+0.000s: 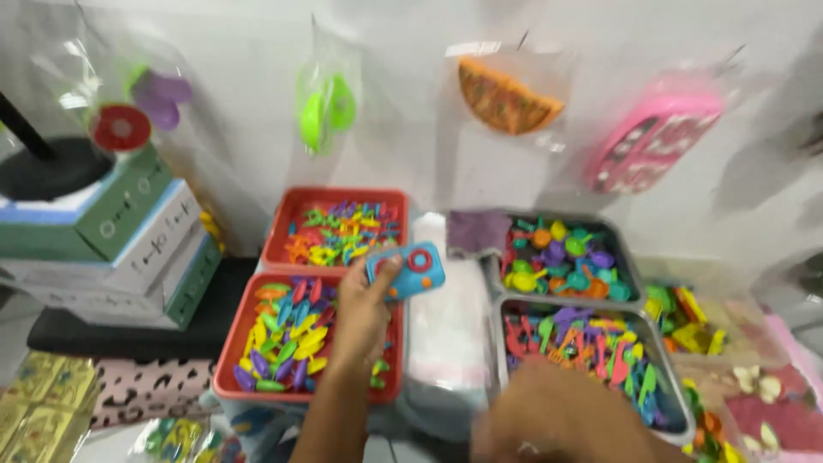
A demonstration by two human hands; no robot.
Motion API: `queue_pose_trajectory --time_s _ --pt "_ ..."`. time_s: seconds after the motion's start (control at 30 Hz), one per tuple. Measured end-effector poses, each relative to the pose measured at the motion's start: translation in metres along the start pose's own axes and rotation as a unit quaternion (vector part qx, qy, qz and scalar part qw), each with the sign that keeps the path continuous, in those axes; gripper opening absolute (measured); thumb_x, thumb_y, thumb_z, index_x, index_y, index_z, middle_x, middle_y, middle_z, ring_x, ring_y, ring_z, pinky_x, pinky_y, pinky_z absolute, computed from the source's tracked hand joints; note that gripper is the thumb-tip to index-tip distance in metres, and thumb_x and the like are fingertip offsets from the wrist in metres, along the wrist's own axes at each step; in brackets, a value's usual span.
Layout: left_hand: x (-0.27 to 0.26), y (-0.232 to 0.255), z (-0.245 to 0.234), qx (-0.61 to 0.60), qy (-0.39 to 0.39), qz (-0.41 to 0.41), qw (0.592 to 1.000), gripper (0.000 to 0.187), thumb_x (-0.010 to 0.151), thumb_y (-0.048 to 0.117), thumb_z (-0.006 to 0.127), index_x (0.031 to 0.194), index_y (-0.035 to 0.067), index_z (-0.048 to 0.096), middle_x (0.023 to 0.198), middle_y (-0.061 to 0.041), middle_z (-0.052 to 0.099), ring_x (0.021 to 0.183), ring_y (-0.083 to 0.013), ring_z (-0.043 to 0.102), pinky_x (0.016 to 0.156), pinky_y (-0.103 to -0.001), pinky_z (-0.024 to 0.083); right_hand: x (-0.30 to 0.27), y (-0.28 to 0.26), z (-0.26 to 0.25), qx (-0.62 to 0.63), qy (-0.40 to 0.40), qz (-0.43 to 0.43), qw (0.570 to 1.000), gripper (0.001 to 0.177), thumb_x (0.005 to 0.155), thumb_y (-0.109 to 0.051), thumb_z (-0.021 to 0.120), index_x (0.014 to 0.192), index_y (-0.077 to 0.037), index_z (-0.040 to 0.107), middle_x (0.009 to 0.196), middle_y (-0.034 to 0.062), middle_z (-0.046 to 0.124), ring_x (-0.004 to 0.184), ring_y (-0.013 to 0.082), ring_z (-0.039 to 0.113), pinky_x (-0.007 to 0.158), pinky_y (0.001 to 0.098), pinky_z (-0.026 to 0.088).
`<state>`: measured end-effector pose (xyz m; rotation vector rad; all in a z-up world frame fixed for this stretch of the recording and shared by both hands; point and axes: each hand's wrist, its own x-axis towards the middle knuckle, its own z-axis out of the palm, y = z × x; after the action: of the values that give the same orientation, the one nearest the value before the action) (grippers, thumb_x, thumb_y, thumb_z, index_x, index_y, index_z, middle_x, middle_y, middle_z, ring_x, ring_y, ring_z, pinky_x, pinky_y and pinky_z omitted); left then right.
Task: Cleaning small plastic toy pieces with a cloth and sorting them into trays.
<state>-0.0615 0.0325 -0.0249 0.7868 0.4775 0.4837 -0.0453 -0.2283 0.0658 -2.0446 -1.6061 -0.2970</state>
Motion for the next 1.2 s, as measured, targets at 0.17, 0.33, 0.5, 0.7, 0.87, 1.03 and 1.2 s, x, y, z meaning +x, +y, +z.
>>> queue_pose_trajectory --time_s 0.17,0.33,0.5,0.7,0.87,1.03,1.2 --pt "0.004 0.003 -0.003 0.021 -0.012 0.033 0.999 0.039 0.092 0.016 0.072 0.125 -0.001 0.063 0.102 -0.010 0.074 0.085 -0.0160 0.073 0.076 -0.033 0.064 -0.035 -0.070 -0.003 0.007 0.027 0.111 0.993 0.056 0.073 -0.034 0.086 0.119 -0.006 0.070 0.114 0.0139 0.073 0.101 0.0343 0.068 0.088 0.0434 0.052" --pt "0.011 0.001 0.000 0.007 0.013 0.041 0.999 0.041 0.090 0.016 0.076 0.126 0.001 0.064 0.098 -0.008 0.074 0.083 -0.0148 0.073 0.074 -0.031 0.064 0.057 -0.097 -0.069 -0.001 0.074 0.122 0.990 0.043 0.076 -0.024 0.082 0.112 -0.003 0.071 0.108 0.0119 0.074 0.093 0.0296 0.067 0.082 0.0388 0.051" --pt "0.012 0.007 -0.001 -0.026 0.062 0.049 0.997 0.040 0.092 0.012 0.072 0.128 -0.003 0.063 0.097 -0.009 0.069 0.085 -0.0146 0.069 0.075 -0.032 0.063 0.116 -0.036 -0.038 0.000 0.111 0.151 0.982 0.030 0.079 -0.013 0.078 0.106 0.000 0.073 0.102 0.0098 0.075 0.084 0.0248 0.067 0.077 0.0343 0.050" --pt "0.022 -0.012 0.000 -0.039 0.049 0.051 0.997 0.039 0.093 0.009 0.069 0.130 -0.001 0.061 0.099 -0.010 0.065 0.087 -0.0160 0.068 0.075 -0.032 0.063 0.090 0.169 0.090 -0.060 -0.058 0.126 0.989 0.065 0.074 -0.010 0.076 0.138 -0.004 0.062 0.133 0.0248 0.064 0.129 0.0474 0.056 0.109 0.0551 0.044" --pt "0.020 -0.010 0.004 -0.038 0.027 0.027 0.999 0.046 0.089 0.000 0.070 0.132 -0.003 0.055 0.100 -0.014 0.069 0.083 -0.0170 0.067 0.074 -0.036 0.064 0.098 0.198 0.132 -0.366 -0.180 0.096 0.908 0.040 0.071 -0.006 0.073 0.111 -0.008 0.073 0.112 0.0091 0.066 0.111 0.0324 0.065 0.088 0.0362 0.058" --pt "0.025 -0.021 -0.002 -0.081 -0.002 -0.002 0.997 0.061 0.085 -0.004 0.070 0.141 -0.007 0.047 0.102 -0.012 0.065 0.085 -0.0179 0.066 0.072 -0.035 0.064 0.093 0.238 0.138 -0.342 -0.063 0.171 0.922 0.014 0.080 -0.015 0.067 0.091 -0.014 0.075 0.087 0.0042 0.068 0.085 0.0271 0.071 0.067 0.0375 0.062" --pt "0.038 -0.052 -0.014 -0.138 -0.015 -0.052 0.989 0.048 0.080 -0.007 0.066 0.128 -0.004 0.062 0.097 -0.008 0.064 0.079 -0.0187 0.067 0.067 -0.031 0.061 0.070 0.231 0.100 -0.072 0.132 0.406 0.902 0.021 0.083 -0.029 0.074 0.099 -0.016 0.075 0.088 0.0084 0.072 0.093 0.0344 0.071 0.073 0.0465 0.057"
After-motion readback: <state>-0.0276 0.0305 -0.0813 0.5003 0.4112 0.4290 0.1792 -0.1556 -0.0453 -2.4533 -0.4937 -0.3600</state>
